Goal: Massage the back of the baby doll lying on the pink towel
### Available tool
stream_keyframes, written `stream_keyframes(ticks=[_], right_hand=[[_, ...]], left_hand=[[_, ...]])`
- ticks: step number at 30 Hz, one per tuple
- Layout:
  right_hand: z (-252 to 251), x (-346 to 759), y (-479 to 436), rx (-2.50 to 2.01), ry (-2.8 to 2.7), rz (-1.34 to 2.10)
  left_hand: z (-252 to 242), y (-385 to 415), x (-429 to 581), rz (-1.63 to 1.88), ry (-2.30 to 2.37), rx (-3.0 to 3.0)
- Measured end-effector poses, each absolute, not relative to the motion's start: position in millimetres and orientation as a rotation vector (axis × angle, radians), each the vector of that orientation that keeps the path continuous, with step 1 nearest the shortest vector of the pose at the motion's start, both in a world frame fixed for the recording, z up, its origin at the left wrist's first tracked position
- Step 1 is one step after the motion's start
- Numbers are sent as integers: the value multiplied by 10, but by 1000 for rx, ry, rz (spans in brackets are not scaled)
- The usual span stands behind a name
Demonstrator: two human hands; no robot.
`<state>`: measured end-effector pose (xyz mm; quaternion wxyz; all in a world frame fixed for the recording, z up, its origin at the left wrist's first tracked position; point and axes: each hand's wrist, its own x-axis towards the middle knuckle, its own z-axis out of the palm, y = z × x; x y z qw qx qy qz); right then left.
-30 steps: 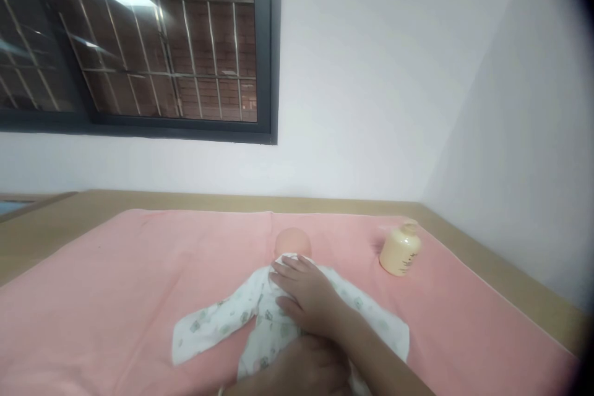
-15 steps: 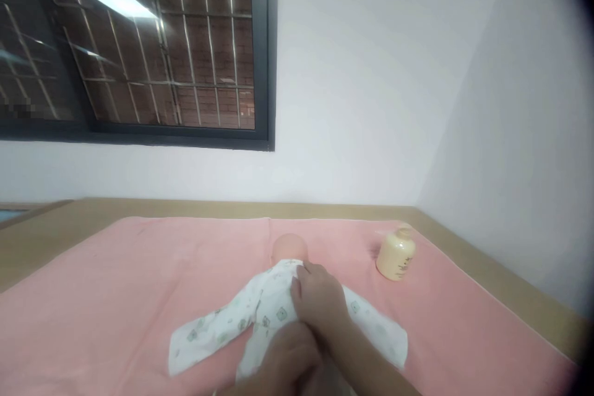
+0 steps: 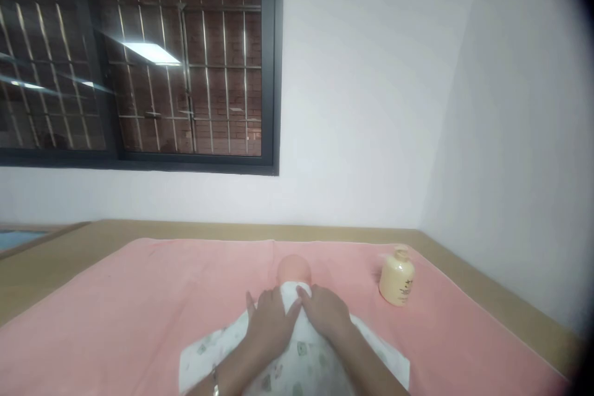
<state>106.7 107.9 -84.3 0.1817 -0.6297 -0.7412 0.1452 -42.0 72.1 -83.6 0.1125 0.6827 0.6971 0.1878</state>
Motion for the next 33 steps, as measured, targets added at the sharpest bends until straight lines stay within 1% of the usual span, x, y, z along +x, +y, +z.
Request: stream_keyframes(ticks=[3, 8, 13, 15, 18, 20, 24, 29, 33], right_hand=[[-822, 1098, 1128, -1775, -2107, 503], [-792, 1167, 1240, -1784, -2086, 754], [-840, 1251, 1266, -1658, -2044, 847], [-887, 1279, 1254, -1580, -2063, 806], [-939, 1300, 1234, -1549, -2070, 702], [-937, 1296, 1215, -1575, -2086, 631], [-857, 1232, 1137, -1709, -2130, 441], [-758, 1124, 957, -1816, -2193, 232], [-674, 1088, 789, -1812, -2275, 213]], left_hand=[[-759, 794, -418, 525, 2065, 1936], [-690, 994, -469, 417, 2010, 1737], [-636, 1000, -580, 539, 1789, 1668], [-655, 984, -608, 598, 1752, 1653], [-723, 1006, -610, 621, 1856, 1600], [-766, 1038, -590, 588, 1954, 1597], [-789, 1046, -522, 496, 2139, 1780], [-782, 932, -421, 509, 2218, 1930], [-804, 808, -382, 485, 2212, 2012]])
